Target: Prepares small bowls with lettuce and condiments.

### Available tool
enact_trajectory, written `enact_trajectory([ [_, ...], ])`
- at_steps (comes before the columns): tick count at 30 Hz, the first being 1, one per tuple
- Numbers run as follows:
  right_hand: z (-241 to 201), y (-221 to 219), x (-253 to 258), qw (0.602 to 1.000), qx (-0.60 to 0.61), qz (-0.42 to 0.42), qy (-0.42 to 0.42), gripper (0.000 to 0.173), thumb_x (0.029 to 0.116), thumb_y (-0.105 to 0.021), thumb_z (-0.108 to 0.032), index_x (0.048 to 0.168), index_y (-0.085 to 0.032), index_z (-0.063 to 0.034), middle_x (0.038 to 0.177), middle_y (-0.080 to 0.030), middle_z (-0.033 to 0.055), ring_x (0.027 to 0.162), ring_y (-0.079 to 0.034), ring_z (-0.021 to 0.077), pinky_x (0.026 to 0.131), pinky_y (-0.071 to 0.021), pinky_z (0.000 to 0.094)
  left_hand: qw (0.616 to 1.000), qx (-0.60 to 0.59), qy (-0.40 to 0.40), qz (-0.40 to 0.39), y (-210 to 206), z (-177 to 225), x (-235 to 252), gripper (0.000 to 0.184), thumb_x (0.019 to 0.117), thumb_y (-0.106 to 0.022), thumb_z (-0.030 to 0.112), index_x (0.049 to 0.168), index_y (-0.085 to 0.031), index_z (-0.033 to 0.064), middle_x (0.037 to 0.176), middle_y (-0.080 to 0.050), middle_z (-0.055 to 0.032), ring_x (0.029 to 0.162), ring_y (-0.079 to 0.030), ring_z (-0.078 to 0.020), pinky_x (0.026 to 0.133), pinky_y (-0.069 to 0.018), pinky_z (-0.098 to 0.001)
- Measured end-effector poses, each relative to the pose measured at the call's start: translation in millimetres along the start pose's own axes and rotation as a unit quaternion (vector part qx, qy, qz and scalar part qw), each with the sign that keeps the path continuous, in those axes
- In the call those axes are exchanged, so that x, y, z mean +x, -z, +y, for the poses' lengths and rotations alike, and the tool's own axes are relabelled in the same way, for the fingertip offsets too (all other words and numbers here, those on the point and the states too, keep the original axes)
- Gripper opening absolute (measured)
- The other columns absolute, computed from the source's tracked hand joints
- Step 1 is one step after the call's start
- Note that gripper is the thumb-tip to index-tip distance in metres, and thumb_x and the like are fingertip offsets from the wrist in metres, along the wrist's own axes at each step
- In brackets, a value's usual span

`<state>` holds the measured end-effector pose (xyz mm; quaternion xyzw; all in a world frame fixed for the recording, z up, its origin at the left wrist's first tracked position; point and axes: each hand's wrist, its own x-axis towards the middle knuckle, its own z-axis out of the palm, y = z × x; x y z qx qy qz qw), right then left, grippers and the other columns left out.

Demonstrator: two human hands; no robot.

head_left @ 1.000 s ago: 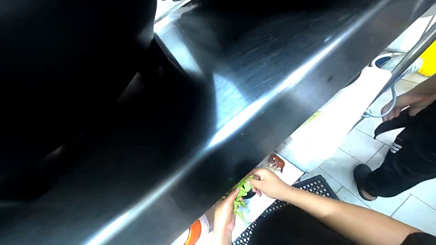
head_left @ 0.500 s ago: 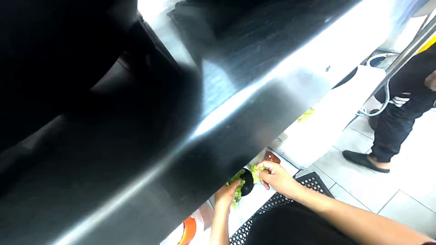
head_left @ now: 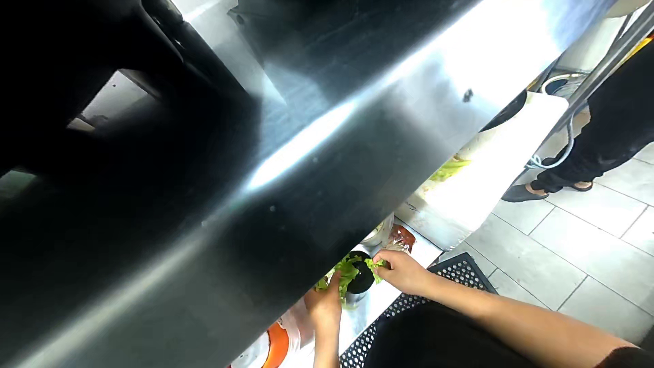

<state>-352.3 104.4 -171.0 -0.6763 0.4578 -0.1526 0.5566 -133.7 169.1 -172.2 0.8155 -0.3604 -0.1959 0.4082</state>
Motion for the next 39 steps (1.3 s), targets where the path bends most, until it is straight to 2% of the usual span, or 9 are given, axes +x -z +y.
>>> enact_trajectory([
  [4, -16, -15, 21, 0.994, -0.092, -0.032, 0.048, 0.035, 0.1034, -0.052, -0.031, 0.126, -0.067, -0.0088, 0.120, -0.068, 0.0145, 0.114, -0.065, 0.0283, 0.101, -0.0510, 0.0506, 1.000, 0.006, 0.007, 0.021, 18, 18, -16, 0.061, 0.0777, -0.090, 0.023, 0.125, -0.063, -0.0026, 0.104, -0.072, -0.0114, 0.094, -0.070, -0.0176, 0.089, -0.0586, -0.0411],
  [9, -35, -28, 32, 0.955, -0.293, -0.053, -0.009, 0.041, 0.1081, -0.049, -0.028, 0.144, -0.051, -0.0087, 0.132, -0.058, 0.0277, 0.111, -0.066, 0.0464, 0.089, -0.0555, 0.0630, 0.998, -0.049, 0.027, 0.016, 30, 25, -25, 0.048, 0.0781, -0.090, 0.019, 0.116, -0.066, -0.0004, 0.095, -0.072, -0.0082, 0.085, -0.070, -0.0135, 0.080, -0.0597, -0.0356],
  [16, -37, -2, -5, 0.977, -0.199, -0.025, 0.074, 0.038, 0.1081, -0.045, -0.033, 0.129, -0.064, -0.0064, 0.119, -0.068, 0.0174, 0.109, -0.067, 0.0320, 0.097, -0.0534, 0.0510, 0.958, -0.205, 0.196, -0.046, 51, 110, -51, 0.030, 0.0949, -0.063, -0.008, 0.123, -0.055, -0.0134, 0.099, -0.068, -0.0176, 0.083, -0.067, -0.0150, 0.075, -0.0565, -0.0256],
  [18, -33, -7, -8, 0.989, -0.086, -0.075, 0.093, 0.042, 0.1051, -0.053, -0.042, 0.126, -0.066, -0.0075, 0.115, -0.071, 0.0124, 0.105, -0.069, 0.0239, 0.096, -0.0545, 0.0458, 0.931, -0.290, 0.213, -0.066, 47, 98, -51, 0.019, 0.1030, -0.053, -0.003, 0.121, -0.056, -0.0082, 0.093, -0.068, -0.0162, 0.074, -0.068, -0.0175, 0.062, -0.0563, -0.0278],
  [21, -36, -24, -9, 0.980, 0.026, -0.184, 0.065, 0.050, 0.0996, -0.065, -0.044, 0.132, -0.061, -0.0063, 0.118, -0.070, 0.0123, 0.104, -0.070, 0.0218, 0.096, -0.0558, 0.0454, 0.874, -0.438, 0.160, -0.137, 33, 39, -46, 0.028, 0.1081, -0.045, 0.009, 0.129, -0.058, -0.0046, 0.102, -0.070, -0.0170, 0.083, -0.071, -0.0219, 0.071, -0.0611, -0.0348],
  [26, -41, -35, -9, 0.985, 0.003, -0.164, 0.052, 0.034, 0.1074, -0.048, -0.034, 0.113, -0.064, -0.0041, 0.090, -0.064, 0.0107, 0.078, -0.063, 0.0207, 0.075, -0.0532, 0.0417, 0.840, -0.513, 0.149, -0.092, 21, 48, -48, 0.030, 0.1121, -0.037, 0.015, 0.118, -0.059, -0.0036, 0.085, -0.068, -0.0116, 0.073, -0.070, -0.0191, 0.070, -0.0623, -0.0347],
  [32, -35, -25, -16, 0.976, -0.015, -0.117, 0.185, 0.035, 0.1099, -0.043, -0.032, 0.106, -0.066, -0.0053, 0.082, -0.061, 0.0090, 0.075, -0.060, 0.0202, 0.072, -0.0506, 0.0400, 0.649, -0.707, 0.236, -0.156, 27, 51, -36, 0.043, 0.1127, -0.028, 0.036, 0.094, -0.057, 0.0108, 0.054, -0.045, 0.0049, 0.039, -0.045, -0.0051, 0.039, -0.0433, -0.0189],
  [35, -35, -22, -20, 0.978, 0.178, -0.026, 0.108, 0.032, 0.1093, -0.043, -0.032, 0.112, -0.066, -0.0087, 0.081, -0.059, 0.0007, 0.068, -0.055, 0.0090, 0.064, -0.0489, 0.0273, 0.666, -0.696, 0.223, -0.150, 27, 49, -33, 0.045, 0.1127, -0.027, 0.038, 0.099, -0.060, 0.0105, 0.061, -0.053, 0.0018, 0.047, -0.053, -0.0087, 0.046, -0.0502, -0.0227],
  [39, -45, -31, -21, 0.960, 0.265, -0.085, 0.027, 0.041, 0.1067, -0.050, -0.045, 0.129, -0.055, -0.0104, 0.098, -0.065, 0.0059, 0.073, -0.064, 0.0148, 0.066, -0.0567, 0.0321, 0.762, -0.616, 0.155, -0.126, 18, 52, -39, 0.043, 0.1138, -0.029, 0.030, 0.113, -0.060, 0.0017, 0.101, -0.073, -0.0155, 0.098, -0.074, -0.0274, 0.088, -0.0616, -0.0425],
])
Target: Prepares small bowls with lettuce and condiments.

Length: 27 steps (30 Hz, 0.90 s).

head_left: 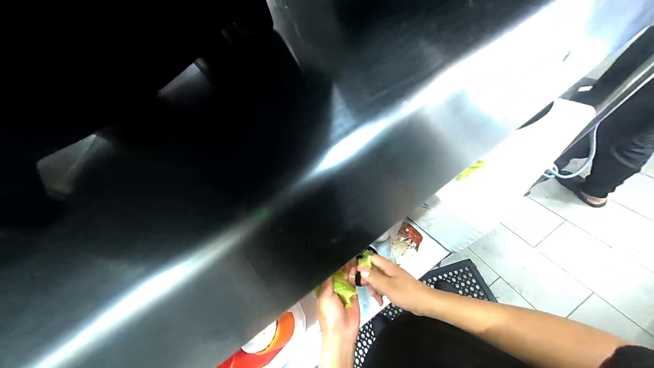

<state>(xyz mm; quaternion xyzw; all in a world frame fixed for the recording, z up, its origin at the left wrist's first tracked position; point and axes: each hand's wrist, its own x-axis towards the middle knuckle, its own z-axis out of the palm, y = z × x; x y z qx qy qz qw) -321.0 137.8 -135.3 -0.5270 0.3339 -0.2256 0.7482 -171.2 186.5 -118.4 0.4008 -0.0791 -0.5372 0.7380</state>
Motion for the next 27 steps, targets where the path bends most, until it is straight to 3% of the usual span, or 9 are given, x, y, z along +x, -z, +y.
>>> enact_trajectory([
  [5, -8, -14, 4, 0.982, -0.181, -0.037, 0.031, 0.043, 0.1023, -0.060, -0.039, 0.129, -0.057, -0.0052, 0.114, -0.065, 0.0133, 0.096, -0.067, 0.0203, 0.087, -0.0572, 0.0401, 0.994, 0.104, -0.033, -0.016, -3, -15, -7, 0.044, 0.1132, -0.030, 0.025, 0.118, -0.064, -0.0038, 0.112, -0.072, -0.0177, 0.107, -0.070, -0.0240, 0.094, -0.0580, -0.0405],
  [8, -1, -16, 5, 0.957, -0.270, -0.012, 0.109, 0.031, 0.1074, -0.049, -0.028, 0.109, -0.064, -0.0011, 0.102, -0.066, 0.0159, 0.096, -0.066, 0.0246, 0.089, -0.0530, 0.0418, 0.998, 0.055, -0.026, 0.000, -2, -18, -7, 0.043, 0.1135, -0.027, 0.022, 0.106, -0.062, -0.0019, 0.098, -0.074, -0.0170, 0.101, -0.073, -0.0280, 0.091, -0.0597, -0.0421],
  [10, 5, -16, 2, 0.952, -0.252, 0.028, 0.169, 0.030, 0.1077, -0.046, -0.023, 0.111, -0.067, -0.0019, 0.107, -0.069, 0.0141, 0.104, -0.067, 0.0208, 0.096, -0.0529, 0.0375, 0.997, -0.052, 0.030, 0.043, -6, -16, -5, 0.040, 0.1133, -0.028, 0.025, 0.098, -0.059, 0.0052, 0.086, -0.072, -0.0121, 0.092, -0.074, -0.0276, 0.085, -0.0618, -0.0430],
  [12, 8, -14, -1, 0.956, -0.191, 0.084, 0.205, 0.028, 0.1074, -0.047, -0.022, 0.113, -0.067, -0.0026, 0.100, -0.069, 0.0106, 0.088, -0.066, 0.0153, 0.083, -0.0564, 0.0328, 0.989, -0.121, 0.062, 0.064, -8, -11, -2, 0.042, 0.1123, -0.028, 0.028, 0.093, -0.059, 0.0087, 0.084, -0.071, -0.0103, 0.086, -0.075, -0.0276, 0.080, -0.0626, -0.0434],
  [14, 5, -11, -1, 0.972, -0.114, 0.105, 0.174, 0.027, 0.1086, -0.047, -0.024, 0.112, -0.064, -0.0040, 0.087, -0.064, 0.0053, 0.071, -0.062, 0.0115, 0.067, -0.0555, 0.0291, 0.993, -0.093, 0.046, 0.054, -8, -6, -2, 0.042, 0.1130, -0.028, 0.029, 0.097, -0.061, 0.0072, 0.094, -0.074, -0.0145, 0.090, -0.075, -0.0296, 0.080, -0.0622, -0.0439],
  [17, -2, -8, 2, 0.995, -0.044, 0.057, 0.074, 0.031, 0.1080, -0.049, -0.034, 0.121, -0.057, -0.0080, 0.084, -0.064, 0.0041, 0.067, -0.063, 0.0137, 0.063, -0.0564, 0.0315, 1.000, 0.003, 0.019, 0.009, -5, -6, -6, 0.042, 0.1129, -0.027, 0.028, 0.110, -0.062, 0.0048, 0.116, -0.073, -0.0168, 0.099, -0.073, -0.0259, 0.081, -0.0608, -0.0386],
  [19, -4, -13, 5, 0.996, -0.066, 0.019, 0.061, 0.045, 0.1031, -0.058, -0.041, 0.134, -0.055, -0.0087, 0.105, -0.068, 0.0070, 0.086, -0.068, 0.0142, 0.077, -0.0590, 0.0344, 0.998, 0.061, 0.020, 0.007, -7, -13, -10, 0.044, 0.1121, -0.028, 0.027, 0.115, -0.065, 0.0034, 0.112, -0.074, -0.0148, 0.089, -0.073, -0.0187, 0.071, -0.0610, -0.0320],
  [21, -2, -16, 7, 0.988, -0.135, 0.002, 0.079, 0.055, 0.0998, -0.063, -0.045, 0.137, -0.056, -0.0064, 0.131, -0.062, 0.0112, 0.120, -0.061, 0.0156, 0.104, -0.0508, 0.0356, 0.998, 0.044, 0.052, -0.016, -2, -16, -13, 0.045, 0.1126, -0.027, 0.026, 0.125, -0.061, -0.0005, 0.118, -0.070, -0.0162, 0.107, -0.069, -0.0226, 0.092, -0.0582, -0.0396],
  [27, -4, -11, 12, 0.969, -0.224, 0.007, 0.101, 0.033, 0.1069, -0.048, -0.025, 0.122, -0.066, -0.0024, 0.120, -0.067, 0.0143, 0.115, -0.063, 0.0200, 0.102, -0.0496, 0.0380, 0.984, 0.170, 0.020, -0.053, 10, -9, -14, 0.034, 0.1063, -0.049, 0.015, 0.134, -0.054, -0.0042, 0.125, -0.066, -0.0186, 0.115, -0.065, -0.0227, 0.100, -0.0545, -0.0391],
])
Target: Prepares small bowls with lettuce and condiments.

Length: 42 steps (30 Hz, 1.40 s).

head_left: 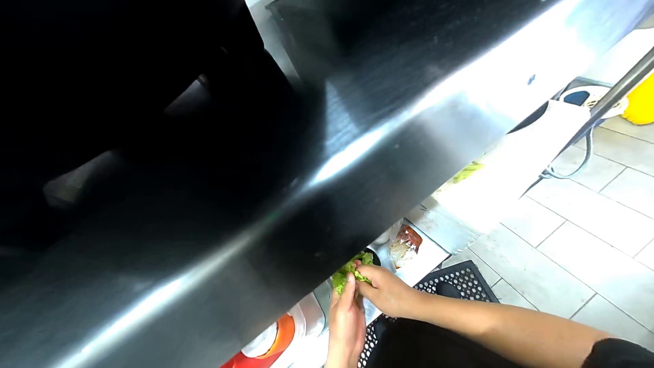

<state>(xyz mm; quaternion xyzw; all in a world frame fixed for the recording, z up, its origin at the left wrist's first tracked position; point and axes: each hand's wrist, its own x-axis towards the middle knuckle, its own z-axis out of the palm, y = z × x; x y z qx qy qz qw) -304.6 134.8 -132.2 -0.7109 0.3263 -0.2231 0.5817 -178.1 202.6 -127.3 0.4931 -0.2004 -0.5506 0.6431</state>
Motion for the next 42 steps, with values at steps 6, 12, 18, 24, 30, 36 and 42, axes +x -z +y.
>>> enact_trajectory([
  [6, 2, 20, 1, 0.992, -0.042, -0.105, -0.059, 0.031, 0.1091, -0.044, -0.028, 0.118, -0.061, -0.0035, 0.097, -0.065, 0.0139, 0.082, -0.065, 0.0234, 0.078, -0.0552, 0.0432, 0.943, 0.329, -0.053, 0.005, 17, 22, 3, 0.027, 0.0931, -0.070, 0.008, 0.117, -0.067, -0.0032, 0.086, -0.072, -0.0125, 0.070, -0.070, -0.0199, 0.062, -0.0612, -0.0320],
  [12, 9, 18, -6, 0.998, 0.018, -0.057, -0.024, 0.029, 0.1074, -0.047, -0.027, 0.114, -0.066, -0.0062, 0.089, -0.063, 0.0082, 0.076, -0.060, 0.0165, 0.072, -0.0508, 0.0366, 0.996, 0.077, 0.004, 0.047, 11, 8, 2, 0.010, 0.0979, -0.058, -0.004, 0.104, -0.064, -0.0092, 0.077, -0.067, -0.0147, 0.061, -0.063, -0.0150, 0.059, -0.0565, -0.0270],
  [18, 9, 26, -14, 0.984, 0.175, 0.035, -0.026, 0.025, 0.1083, -0.048, -0.027, 0.115, -0.063, -0.0085, 0.078, -0.061, 0.0005, 0.064, -0.059, 0.0091, 0.061, -0.0523, 0.0260, 0.994, -0.063, 0.052, 0.065, 22, 11, 2, 0.009, 0.1025, -0.053, 0.000, 0.103, -0.061, -0.0038, 0.076, -0.064, -0.0111, 0.061, -0.064, -0.0134, 0.059, -0.0583, -0.0263],
  [24, 13, 22, -10, 0.998, 0.010, -0.064, 0.019, 0.042, 0.1020, -0.060, -0.041, 0.129, -0.062, -0.0082, 0.124, -0.062, 0.0121, 0.111, -0.062, 0.0186, 0.097, -0.0522, 0.0381, 0.926, 0.364, 0.037, -0.089, 29, 18, -1, 0.022, 0.0880, -0.069, 0.002, 0.110, -0.070, 0.0003, 0.081, -0.072, -0.0105, 0.066, -0.069, -0.0196, 0.060, -0.0600, -0.0340],
  [30, 10, 23, -12, 0.992, 0.021, -0.096, -0.081, 0.029, 0.1074, -0.052, -0.030, 0.119, -0.062, -0.0060, 0.094, -0.068, 0.0081, 0.070, -0.068, 0.0142, 0.064, -0.0591, 0.0314, 0.945, 0.325, -0.005, -0.044, 31, 8, -7, 0.019, 0.0929, -0.072, 0.005, 0.110, -0.068, -0.0037, 0.085, -0.073, -0.0144, 0.068, -0.072, -0.0230, 0.061, -0.0624, -0.0343],
  [36, 19, 32, -14, 0.963, 0.204, -0.131, -0.116, 0.023, 0.1071, -0.052, -0.024, 0.121, -0.060, -0.0070, 0.082, -0.063, 0.0034, 0.061, -0.061, 0.0122, 0.058, -0.0553, 0.0292, 0.982, 0.181, 0.029, 0.049, 40, -9, -10, 0.011, 0.0989, -0.061, -0.001, 0.106, -0.065, -0.0091, 0.077, -0.068, -0.0175, 0.058, -0.065, -0.0191, 0.054, -0.0581, -0.0312],
  [42, 25, 56, -6, 0.991, -0.016, 0.016, -0.133, 0.031, 0.1062, -0.054, -0.033, 0.120, -0.065, -0.0079, 0.091, -0.068, 0.0081, 0.074, -0.067, 0.0166, 0.070, -0.0583, 0.0354, 0.921, 0.367, -0.035, 0.124, 53, -27, 12, 0.013, 0.0947, -0.072, 0.010, 0.103, -0.073, -0.0008, 0.080, -0.071, -0.0096, 0.064, -0.069, -0.0175, 0.058, -0.0616, -0.0333],
])
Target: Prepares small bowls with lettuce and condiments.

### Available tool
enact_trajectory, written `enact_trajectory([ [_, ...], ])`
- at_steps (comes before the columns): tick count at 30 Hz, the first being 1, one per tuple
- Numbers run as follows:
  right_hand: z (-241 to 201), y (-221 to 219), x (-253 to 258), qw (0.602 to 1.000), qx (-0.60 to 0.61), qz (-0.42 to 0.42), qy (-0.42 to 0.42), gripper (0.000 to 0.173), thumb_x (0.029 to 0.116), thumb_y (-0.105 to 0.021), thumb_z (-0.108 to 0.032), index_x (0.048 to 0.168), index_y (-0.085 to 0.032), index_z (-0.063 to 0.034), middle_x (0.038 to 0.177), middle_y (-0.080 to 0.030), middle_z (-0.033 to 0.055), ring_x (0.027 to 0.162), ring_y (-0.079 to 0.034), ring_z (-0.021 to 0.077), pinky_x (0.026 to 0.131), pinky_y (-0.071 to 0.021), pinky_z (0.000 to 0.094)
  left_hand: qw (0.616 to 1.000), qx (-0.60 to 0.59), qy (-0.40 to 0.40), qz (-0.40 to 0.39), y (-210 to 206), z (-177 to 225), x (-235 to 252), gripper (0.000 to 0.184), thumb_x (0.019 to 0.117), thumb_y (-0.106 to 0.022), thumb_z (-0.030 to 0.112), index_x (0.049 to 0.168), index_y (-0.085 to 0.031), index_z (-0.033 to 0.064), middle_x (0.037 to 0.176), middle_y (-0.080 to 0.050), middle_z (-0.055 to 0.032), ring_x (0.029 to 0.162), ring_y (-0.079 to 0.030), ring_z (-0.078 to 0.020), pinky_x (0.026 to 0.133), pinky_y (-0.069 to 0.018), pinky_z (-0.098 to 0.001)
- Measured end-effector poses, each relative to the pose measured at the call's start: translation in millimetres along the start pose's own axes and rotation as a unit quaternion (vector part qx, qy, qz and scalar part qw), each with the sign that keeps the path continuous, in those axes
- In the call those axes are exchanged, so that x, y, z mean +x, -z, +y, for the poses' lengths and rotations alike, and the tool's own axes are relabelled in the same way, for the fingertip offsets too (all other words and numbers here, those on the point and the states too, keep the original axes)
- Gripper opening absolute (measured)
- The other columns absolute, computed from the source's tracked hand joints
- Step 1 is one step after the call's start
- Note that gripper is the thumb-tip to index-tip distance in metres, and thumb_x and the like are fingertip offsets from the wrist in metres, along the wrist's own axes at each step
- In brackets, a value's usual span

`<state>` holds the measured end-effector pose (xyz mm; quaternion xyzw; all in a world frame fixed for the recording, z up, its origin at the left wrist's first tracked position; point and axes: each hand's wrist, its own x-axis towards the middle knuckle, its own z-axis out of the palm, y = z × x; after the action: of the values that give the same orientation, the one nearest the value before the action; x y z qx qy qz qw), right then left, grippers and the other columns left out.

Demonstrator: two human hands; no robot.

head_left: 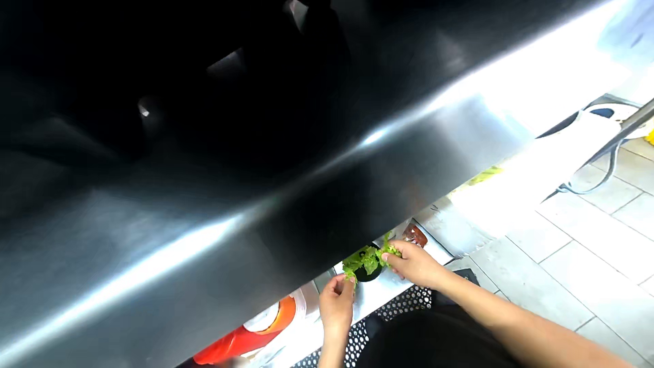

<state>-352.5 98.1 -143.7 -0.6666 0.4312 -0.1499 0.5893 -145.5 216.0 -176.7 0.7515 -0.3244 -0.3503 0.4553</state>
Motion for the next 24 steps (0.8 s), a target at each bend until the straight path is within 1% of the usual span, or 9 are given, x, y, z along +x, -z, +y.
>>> enact_trajectory([
  [2, -6, -6, 8, 0.989, -0.141, 0.004, 0.041, 0.035, 0.1065, -0.050, -0.030, 0.126, -0.066, -0.0054, 0.119, -0.068, 0.0144, 0.109, -0.066, 0.0246, 0.099, -0.0534, 0.0444, 0.991, 0.112, -0.072, 0.021, -11, -6, 7, 0.015, 0.0929, -0.073, 0.016, 0.103, -0.075, 0.0042, 0.087, -0.070, -0.0076, 0.074, -0.068, -0.0158, 0.067, -0.0610, -0.0343],
  [3, -10, -14, 13, 0.976, -0.207, -0.004, 0.064, 0.034, 0.1070, -0.048, -0.025, 0.128, -0.065, -0.0046, 0.127, -0.066, 0.0166, 0.119, -0.063, 0.0290, 0.105, -0.0502, 0.0480, 0.982, 0.156, -0.106, 0.026, -17, -7, 10, 0.017, 0.0919, -0.072, 0.016, 0.104, -0.076, 0.0046, 0.091, -0.070, -0.0089, 0.081, -0.067, -0.0175, 0.075, -0.0589, -0.0367],
  [5, -13, -35, 27, 0.936, -0.338, -0.009, 0.102, 0.028, 0.1032, -0.049, -0.011, 0.127, -0.063, -0.0055, 0.128, -0.063, 0.0182, 0.120, -0.063, 0.0355, 0.098, -0.0544, 0.0537, 0.968, 0.216, -0.127, 0.012, -28, -9, 14, 0.024, 0.0896, -0.075, 0.017, 0.109, -0.075, 0.0034, 0.099, -0.070, -0.0130, 0.090, -0.067, -0.0222, 0.084, -0.0579, -0.0406],
  [7, -10, -49, 42, 0.909, -0.402, -0.031, 0.104, 0.036, 0.0945, -0.057, 0.003, 0.130, -0.061, -0.0046, 0.133, -0.058, 0.0221, 0.123, -0.058, 0.0432, 0.090, -0.0564, 0.0596, 0.967, 0.229, -0.105, -0.023, -33, -11, 15, 0.035, 0.0878, -0.077, 0.017, 0.119, -0.071, 0.0009, 0.109, -0.068, -0.0159, 0.095, -0.067, -0.0233, 0.088, -0.0579, -0.0396],
  [10, -11, -46, 46, 0.908, -0.402, -0.081, 0.084, 0.051, 0.0910, -0.058, 0.009, 0.140, -0.055, -0.0056, 0.143, -0.051, 0.0255, 0.132, -0.050, 0.0485, 0.097, -0.0528, 0.0630, 0.975, 0.201, -0.097, -0.016, -29, -11, 8, 0.034, 0.0882, -0.075, 0.011, 0.121, -0.071, 0.0025, 0.111, -0.069, -0.0141, 0.091, -0.069, -0.0192, 0.084, -0.0602, -0.0353],
  [14, -4, -31, 39, 0.927, -0.349, -0.103, 0.093, 0.057, 0.0874, -0.061, 0.008, 0.142, -0.054, -0.0076, 0.144, -0.051, 0.0250, 0.132, -0.052, 0.0454, 0.104, -0.0487, 0.0619, 0.974, 0.193, -0.114, 0.026, -23, -8, 3, 0.024, 0.0947, -0.068, 0.016, 0.115, -0.073, 0.0044, 0.105, -0.071, -0.0107, 0.085, -0.069, -0.0165, 0.078, -0.0603, -0.0341],
  [16, -9, -22, 33, 0.935, -0.327, -0.112, 0.082, 0.055, 0.0930, -0.059, 0.000, 0.146, -0.050, -0.0086, 0.148, -0.050, 0.0216, 0.134, -0.052, 0.0397, 0.108, -0.0467, 0.0575, 0.965, 0.220, -0.139, 0.037, -24, -5, 7, 0.024, 0.0971, -0.066, 0.019, 0.115, -0.074, 0.0049, 0.106, -0.071, -0.0123, 0.086, -0.069, -0.0186, 0.078, -0.0606, -0.0366],
  [21, -4, -25, 31, 0.933, -0.341, -0.084, 0.078, 0.038, 0.1005, -0.055, -0.010, 0.138, -0.056, -0.0064, 0.139, -0.056, 0.0205, 0.128, -0.057, 0.0364, 0.106, -0.0495, 0.0534, 0.916, 0.346, -0.199, 0.023, -36, -10, 20, 0.029, 0.0960, -0.066, 0.033, 0.115, -0.077, 0.0138, 0.114, -0.071, -0.0137, 0.111, -0.067, -0.0310, 0.099, -0.0550, -0.0506],
  [24, 1, -31, 36, 0.919, -0.385, -0.070, 0.059, 0.036, 0.1034, -0.052, -0.012, 0.139, -0.056, -0.0070, 0.137, -0.058, 0.0203, 0.128, -0.058, 0.0387, 0.105, -0.0499, 0.0558, 0.883, 0.415, -0.219, 0.028, -43, -14, 24, 0.028, 0.0921, -0.068, 0.035, 0.112, -0.079, 0.0198, 0.114, -0.071, -0.0136, 0.112, -0.067, -0.0329, 0.097, -0.0547, -0.0502],
])
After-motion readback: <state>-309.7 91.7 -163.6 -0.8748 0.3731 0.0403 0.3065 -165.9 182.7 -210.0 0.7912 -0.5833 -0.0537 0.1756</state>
